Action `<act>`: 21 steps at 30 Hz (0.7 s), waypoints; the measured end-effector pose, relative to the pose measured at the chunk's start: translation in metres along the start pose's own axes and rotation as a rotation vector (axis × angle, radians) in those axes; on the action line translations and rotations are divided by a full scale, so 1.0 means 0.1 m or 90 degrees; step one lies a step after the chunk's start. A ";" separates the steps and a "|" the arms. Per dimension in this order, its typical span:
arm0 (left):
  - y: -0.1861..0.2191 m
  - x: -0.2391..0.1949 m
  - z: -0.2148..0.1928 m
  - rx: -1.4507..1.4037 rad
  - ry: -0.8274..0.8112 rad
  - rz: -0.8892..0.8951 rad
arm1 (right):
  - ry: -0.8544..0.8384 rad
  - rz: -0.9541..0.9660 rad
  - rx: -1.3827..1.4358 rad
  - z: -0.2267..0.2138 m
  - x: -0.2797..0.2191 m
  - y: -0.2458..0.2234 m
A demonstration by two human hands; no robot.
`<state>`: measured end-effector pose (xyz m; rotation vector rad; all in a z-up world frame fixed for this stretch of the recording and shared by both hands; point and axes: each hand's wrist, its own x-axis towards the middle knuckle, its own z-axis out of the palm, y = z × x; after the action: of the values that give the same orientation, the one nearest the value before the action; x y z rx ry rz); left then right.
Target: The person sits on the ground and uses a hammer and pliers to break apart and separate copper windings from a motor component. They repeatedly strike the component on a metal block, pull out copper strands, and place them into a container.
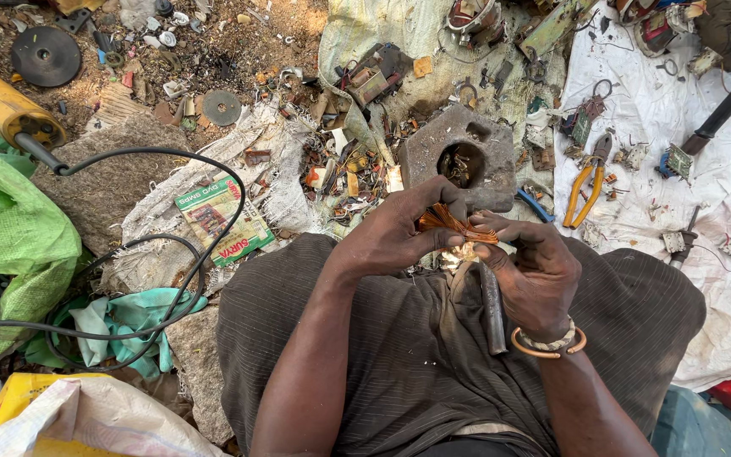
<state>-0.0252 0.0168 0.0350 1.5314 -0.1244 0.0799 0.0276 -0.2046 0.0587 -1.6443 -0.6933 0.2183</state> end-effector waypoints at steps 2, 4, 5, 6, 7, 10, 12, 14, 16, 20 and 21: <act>-0.01 0.00 0.01 -0.002 0.012 0.002 | 0.013 0.028 0.016 -0.01 -0.04 0.06; -0.01 0.00 0.02 -0.010 0.025 -0.009 | 0.022 0.045 0.027 -0.02 -0.09 0.13; -0.01 0.01 0.02 -0.013 0.026 -0.008 | 0.025 0.050 0.030 -0.03 -0.12 0.15; -0.01 0.01 0.01 -0.015 0.028 -0.006 | 0.027 0.053 0.034 -0.03 -0.12 0.18; -0.02 0.03 0.01 -0.017 0.030 -0.004 | 0.027 0.043 0.032 -0.02 -0.11 0.20; -0.03 0.03 0.01 -0.073 0.035 0.044 | 0.036 0.051 -0.009 0.01 -0.13 0.19; -0.02 0.05 0.01 -0.041 0.043 0.059 | 0.060 0.086 -0.086 0.04 -0.08 0.15; -0.01 0.08 0.00 -0.005 0.053 0.084 | 0.007 0.071 -0.036 0.05 -0.03 0.06; 0.00 0.07 0.02 0.030 0.064 0.111 | -0.008 0.098 0.015 0.04 -0.04 -0.01; 0.03 0.07 0.05 0.030 0.064 0.081 | 0.024 0.246 -0.005 0.03 -0.03 -0.02; 0.04 0.07 0.06 0.032 0.069 0.091 | 0.031 0.291 -0.043 0.01 -0.05 0.00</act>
<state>-0.0187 0.0110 0.0398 1.5636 -0.1473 0.2814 0.0232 -0.2060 0.0578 -1.8513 -0.2819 0.4850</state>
